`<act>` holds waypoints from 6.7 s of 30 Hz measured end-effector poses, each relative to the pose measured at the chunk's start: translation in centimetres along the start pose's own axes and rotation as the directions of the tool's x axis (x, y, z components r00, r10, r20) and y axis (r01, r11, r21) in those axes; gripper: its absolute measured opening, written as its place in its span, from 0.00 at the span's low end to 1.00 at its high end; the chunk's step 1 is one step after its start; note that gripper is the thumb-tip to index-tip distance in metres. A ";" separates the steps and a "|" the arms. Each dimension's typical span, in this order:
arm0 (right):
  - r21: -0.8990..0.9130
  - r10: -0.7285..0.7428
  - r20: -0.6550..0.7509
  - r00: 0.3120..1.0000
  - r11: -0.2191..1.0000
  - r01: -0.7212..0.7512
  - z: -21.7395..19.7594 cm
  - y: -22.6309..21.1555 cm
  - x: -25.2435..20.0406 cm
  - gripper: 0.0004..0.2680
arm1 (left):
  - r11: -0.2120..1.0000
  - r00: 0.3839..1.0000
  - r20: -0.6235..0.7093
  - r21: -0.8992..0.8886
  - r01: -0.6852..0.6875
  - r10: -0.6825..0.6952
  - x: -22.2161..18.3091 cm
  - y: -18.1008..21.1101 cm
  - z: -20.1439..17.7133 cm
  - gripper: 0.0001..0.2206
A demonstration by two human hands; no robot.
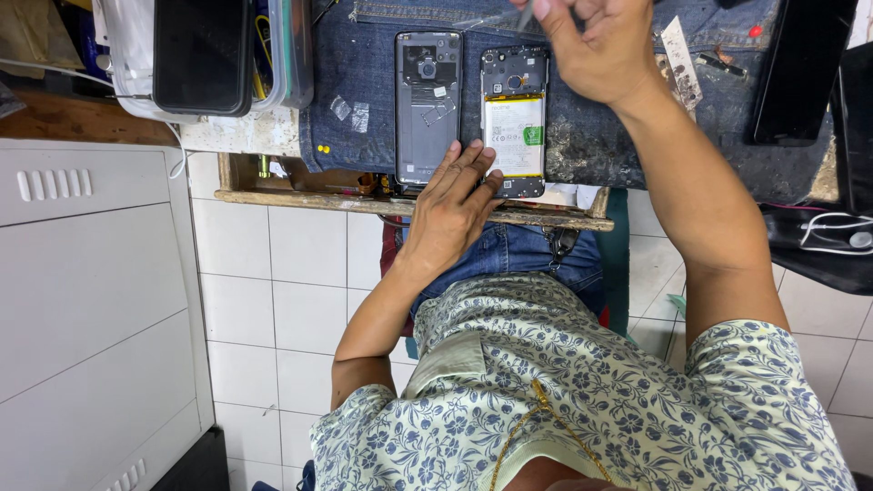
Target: The person disassembles a mobile phone using a screwdriver and a prying tool, removes the battery and screws from the internal frame, and then separates the motherboard and components from the chassis.
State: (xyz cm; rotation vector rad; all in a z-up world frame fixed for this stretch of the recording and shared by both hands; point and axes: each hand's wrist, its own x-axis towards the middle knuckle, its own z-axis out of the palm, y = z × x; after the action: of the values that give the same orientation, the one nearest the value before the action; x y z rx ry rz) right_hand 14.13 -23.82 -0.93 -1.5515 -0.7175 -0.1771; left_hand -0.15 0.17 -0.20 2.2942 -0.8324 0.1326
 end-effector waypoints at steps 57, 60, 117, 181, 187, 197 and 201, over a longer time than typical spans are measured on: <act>-0.240 0.005 0.087 0.996 0.971 0.016 3.8 0.2 0.7 0.17 | 0.994 0.999 -0.035 0.107 -0.036 0.040 -1.6 -2.3 3.6 0.17; -0.492 -0.139 0.113 0.984 0.853 0.177 4.4 -1.5 1.3 0.19 | 0.995 0.999 -0.033 0.100 -0.026 0.030 -1.5 -2.0 3.9 0.17; -0.145 -0.024 -0.020 1.000 0.989 0.021 0.9 -0.2 -0.5 0.08 | 0.999 0.999 -0.023 -0.002 0.032 -0.032 -0.5 0.0 0.4 0.16; -0.397 -0.147 0.084 0.986 0.902 0.168 2.2 -3.4 1.2 0.19 | 0.995 0.998 -0.014 0.084 -0.055 0.057 -0.3 -0.1 1.2 0.14; -0.456 -0.158 0.098 0.983 0.870 0.185 2.2 -3.5 1.2 0.20 | 0.998 0.999 -0.018 0.060 -0.030 0.031 -0.4 0.1 0.9 0.15; -0.399 -0.192 0.134 0.972 0.888 0.231 2.3 -3.2 0.4 0.20 | 1.000 0.999 -0.045 0.001 0.011 -0.011 -0.4 0.0 1.6 0.15; -0.277 0.005 0.044 0.999 0.961 0.007 2.0 -1.8 -0.1 0.13 | 1.000 0.999 -0.039 0.021 0.015 -0.015 -0.8 0.1 1.6 0.15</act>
State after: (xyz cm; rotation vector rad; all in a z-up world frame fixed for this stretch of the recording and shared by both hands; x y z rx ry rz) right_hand 12.44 -22.10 0.27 -1.8274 -0.7521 -0.2534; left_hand -1.05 -0.53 -1.61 2.3096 -0.7971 0.1799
